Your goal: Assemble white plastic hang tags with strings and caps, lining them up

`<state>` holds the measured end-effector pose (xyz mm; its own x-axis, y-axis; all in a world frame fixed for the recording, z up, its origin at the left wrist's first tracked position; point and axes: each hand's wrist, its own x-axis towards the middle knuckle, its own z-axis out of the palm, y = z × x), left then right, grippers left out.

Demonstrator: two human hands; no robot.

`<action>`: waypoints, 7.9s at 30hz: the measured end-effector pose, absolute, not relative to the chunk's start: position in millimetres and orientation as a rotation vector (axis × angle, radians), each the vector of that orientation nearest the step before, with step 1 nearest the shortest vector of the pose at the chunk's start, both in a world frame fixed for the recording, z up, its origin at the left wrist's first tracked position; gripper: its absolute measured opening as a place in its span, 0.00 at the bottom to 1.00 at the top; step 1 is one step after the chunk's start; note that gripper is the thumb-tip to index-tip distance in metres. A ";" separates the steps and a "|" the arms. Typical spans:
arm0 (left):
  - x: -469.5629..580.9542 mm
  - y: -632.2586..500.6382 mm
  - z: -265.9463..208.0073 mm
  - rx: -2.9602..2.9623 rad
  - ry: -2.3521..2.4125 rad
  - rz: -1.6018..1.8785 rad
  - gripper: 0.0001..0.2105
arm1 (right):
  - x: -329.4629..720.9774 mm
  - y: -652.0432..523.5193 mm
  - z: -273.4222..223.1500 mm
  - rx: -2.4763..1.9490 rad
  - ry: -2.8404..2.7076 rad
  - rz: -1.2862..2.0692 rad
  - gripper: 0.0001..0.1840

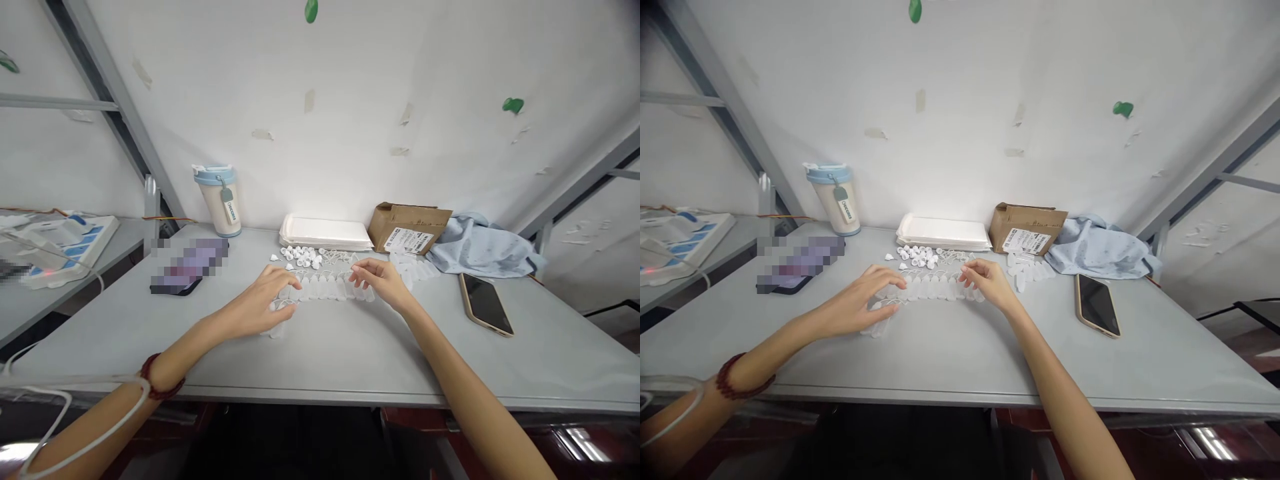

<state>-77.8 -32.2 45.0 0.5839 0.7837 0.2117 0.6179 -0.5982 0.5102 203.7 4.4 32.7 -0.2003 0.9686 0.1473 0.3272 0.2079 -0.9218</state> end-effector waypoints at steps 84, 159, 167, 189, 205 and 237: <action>-21.5 -2.1 23.4 2.571 1.096 1.108 0.11 | 185.9 -12.1 36.1 -1.139 -1.753 1.116 0.19; -15.0 -17.9 39.6 2.571 0.956 1.206 0.17 | 166.3 -22.7 32.7 -1.028 -1.503 1.234 0.20; -15.1 -20.2 32.9 2.836 0.942 1.105 0.20 | 162.0 -25.5 30.3 -1.066 -1.475 1.222 0.23; -62.5 -66.6 24.7 2.505 1.042 0.802 0.19 | 156.4 -36.5 35.1 -1.019 -1.894 1.251 0.14; -82.7 -63.3 20.9 2.449 1.200 0.634 0.20 | 150.2 -39.8 28.6 -0.948 -2.235 1.248 0.15; -88.3 -62.4 27.8 2.411 1.163 0.494 0.21 | 149.1 -40.4 31.2 -0.902 -2.289 1.300 0.20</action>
<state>-88.3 -62.4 27.8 0.5879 0.7979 0.1332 0.6499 -0.5639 0.5096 149.1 -40.4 31.2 -0.7326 0.6806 -0.0040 0.3520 0.3739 -0.8580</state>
